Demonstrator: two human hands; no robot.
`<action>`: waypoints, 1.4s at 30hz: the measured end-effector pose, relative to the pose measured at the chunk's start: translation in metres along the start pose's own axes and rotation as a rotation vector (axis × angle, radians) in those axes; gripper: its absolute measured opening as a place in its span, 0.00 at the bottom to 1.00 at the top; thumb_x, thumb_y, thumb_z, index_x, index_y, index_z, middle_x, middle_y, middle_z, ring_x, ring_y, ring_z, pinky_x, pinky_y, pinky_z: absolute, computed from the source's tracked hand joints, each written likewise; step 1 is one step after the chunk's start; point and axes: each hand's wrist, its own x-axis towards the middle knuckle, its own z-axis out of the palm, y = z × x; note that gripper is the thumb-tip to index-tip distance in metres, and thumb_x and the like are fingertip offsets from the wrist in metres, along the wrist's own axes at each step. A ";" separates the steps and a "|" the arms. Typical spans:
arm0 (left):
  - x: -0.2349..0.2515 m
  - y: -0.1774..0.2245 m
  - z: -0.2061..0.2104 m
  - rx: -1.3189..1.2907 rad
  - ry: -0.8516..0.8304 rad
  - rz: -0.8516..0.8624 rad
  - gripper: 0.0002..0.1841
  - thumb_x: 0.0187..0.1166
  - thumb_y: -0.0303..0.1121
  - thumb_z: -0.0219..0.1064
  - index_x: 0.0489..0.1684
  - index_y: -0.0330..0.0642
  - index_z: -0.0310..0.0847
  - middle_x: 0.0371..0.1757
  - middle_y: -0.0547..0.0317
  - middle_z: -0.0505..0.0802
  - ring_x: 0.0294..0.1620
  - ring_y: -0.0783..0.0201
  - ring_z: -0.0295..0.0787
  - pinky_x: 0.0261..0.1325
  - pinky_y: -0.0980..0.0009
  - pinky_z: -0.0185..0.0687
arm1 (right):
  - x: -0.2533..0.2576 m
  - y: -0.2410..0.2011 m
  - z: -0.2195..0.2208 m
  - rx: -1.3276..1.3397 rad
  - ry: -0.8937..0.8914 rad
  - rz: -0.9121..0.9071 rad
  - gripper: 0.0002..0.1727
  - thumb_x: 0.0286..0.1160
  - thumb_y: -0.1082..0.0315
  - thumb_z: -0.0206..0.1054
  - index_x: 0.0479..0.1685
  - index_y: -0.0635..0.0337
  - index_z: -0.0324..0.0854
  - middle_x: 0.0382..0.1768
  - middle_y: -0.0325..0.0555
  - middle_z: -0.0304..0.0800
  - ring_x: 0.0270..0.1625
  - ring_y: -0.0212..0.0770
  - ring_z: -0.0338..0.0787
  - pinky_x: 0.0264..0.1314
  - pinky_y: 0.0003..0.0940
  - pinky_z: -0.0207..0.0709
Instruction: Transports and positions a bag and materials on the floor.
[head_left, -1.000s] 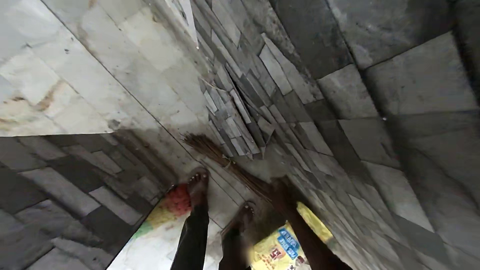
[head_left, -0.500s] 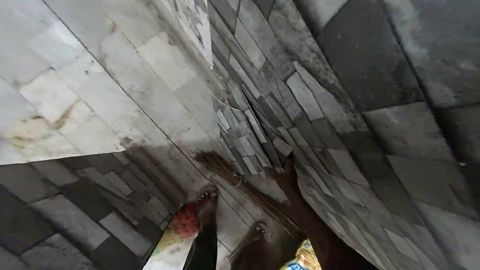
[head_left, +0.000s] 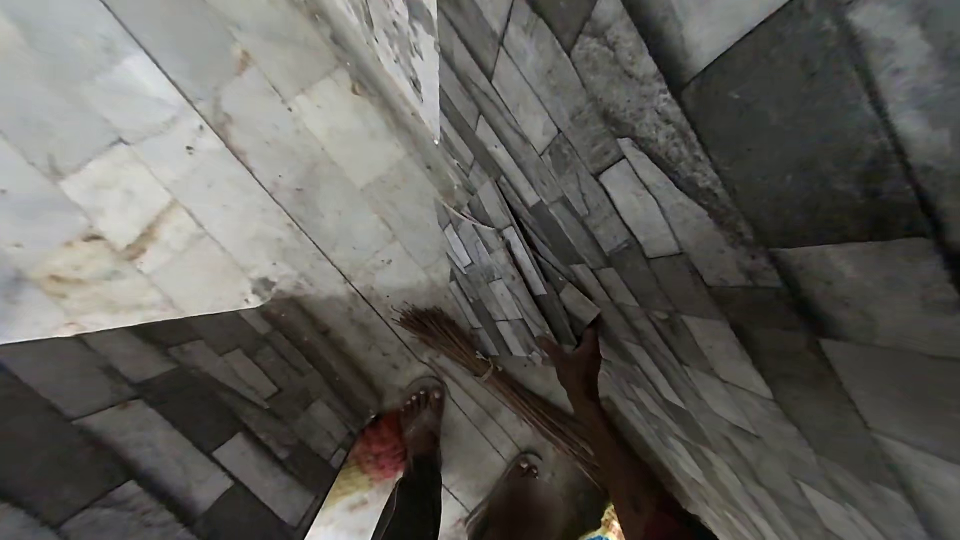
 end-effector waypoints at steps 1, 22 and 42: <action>0.004 -0.006 0.000 0.008 0.009 0.014 0.16 0.86 0.31 0.63 0.63 0.27 0.82 0.55 0.46 0.93 0.53 0.67 0.90 0.61 0.71 0.84 | 0.001 0.000 0.000 -0.005 -0.010 0.002 0.57 0.58 0.55 0.88 0.90 0.62 0.57 0.70 0.63 0.84 0.70 0.58 0.86 0.73 0.59 0.78; 0.278 0.013 -0.009 -0.396 0.137 -0.009 0.43 0.89 0.61 0.52 0.98 0.53 0.34 0.93 0.43 0.59 0.89 0.44 0.61 0.83 0.40 0.65 | 0.015 -0.003 -0.011 -0.105 -0.183 -0.018 0.39 0.58 0.53 0.88 0.66 0.65 0.79 0.52 0.57 0.91 0.53 0.49 0.92 0.58 0.53 0.85; 0.301 0.055 -0.023 -0.695 0.042 -0.015 0.44 0.84 0.66 0.54 0.98 0.68 0.33 0.95 0.55 0.56 0.92 0.48 0.57 0.85 0.39 0.63 | 0.019 -0.039 0.008 -0.043 -0.067 -0.268 0.31 0.59 0.62 0.87 0.67 0.55 0.84 0.46 0.50 0.95 0.45 0.42 0.94 0.48 0.46 0.88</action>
